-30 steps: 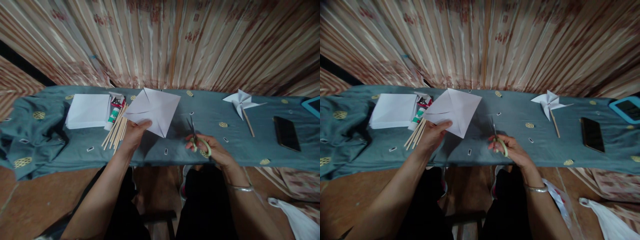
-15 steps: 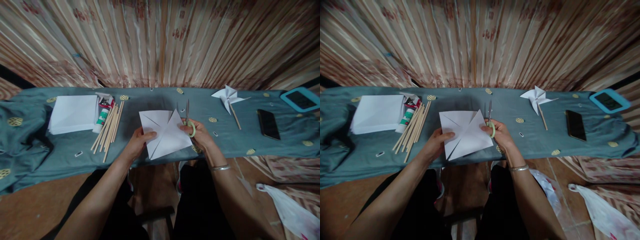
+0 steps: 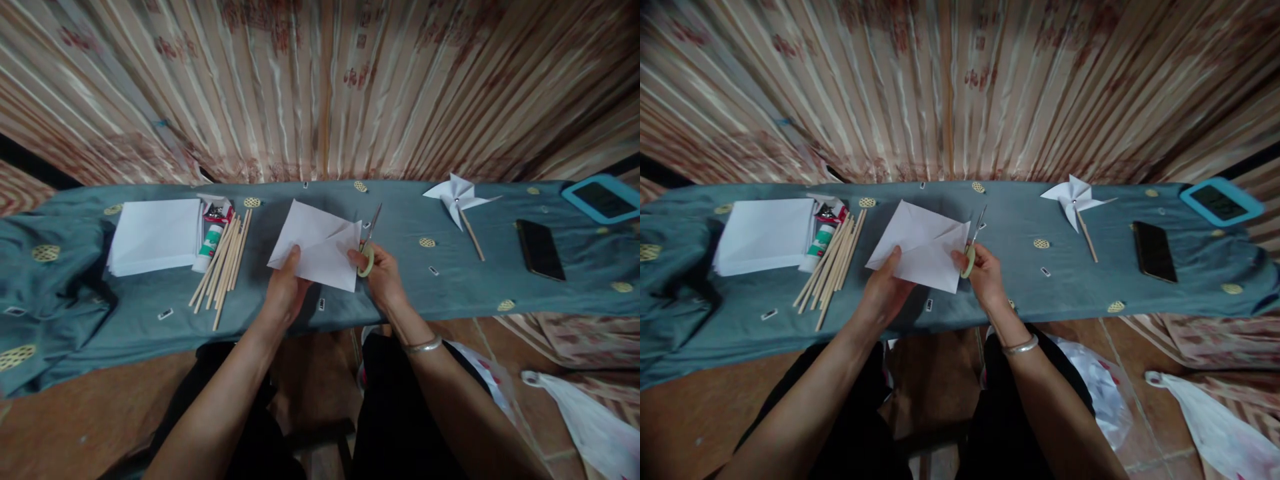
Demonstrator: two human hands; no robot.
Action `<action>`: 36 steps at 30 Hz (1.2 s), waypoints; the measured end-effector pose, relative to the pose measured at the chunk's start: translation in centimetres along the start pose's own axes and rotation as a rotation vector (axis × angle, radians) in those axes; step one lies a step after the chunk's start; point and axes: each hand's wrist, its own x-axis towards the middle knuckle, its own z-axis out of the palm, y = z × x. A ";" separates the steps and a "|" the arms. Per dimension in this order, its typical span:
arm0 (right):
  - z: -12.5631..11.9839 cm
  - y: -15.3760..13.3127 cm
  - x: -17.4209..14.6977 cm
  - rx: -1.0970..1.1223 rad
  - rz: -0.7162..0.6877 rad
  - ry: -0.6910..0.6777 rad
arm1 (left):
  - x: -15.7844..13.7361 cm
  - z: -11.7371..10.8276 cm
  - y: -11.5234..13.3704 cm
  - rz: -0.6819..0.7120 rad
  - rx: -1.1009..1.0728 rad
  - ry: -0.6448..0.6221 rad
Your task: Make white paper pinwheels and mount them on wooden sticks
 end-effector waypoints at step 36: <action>-1.3 -2.4 -3.6 -0.475 0.258 -0.739 | 2.1 -0.1 2.9 0.228 -0.009 0.005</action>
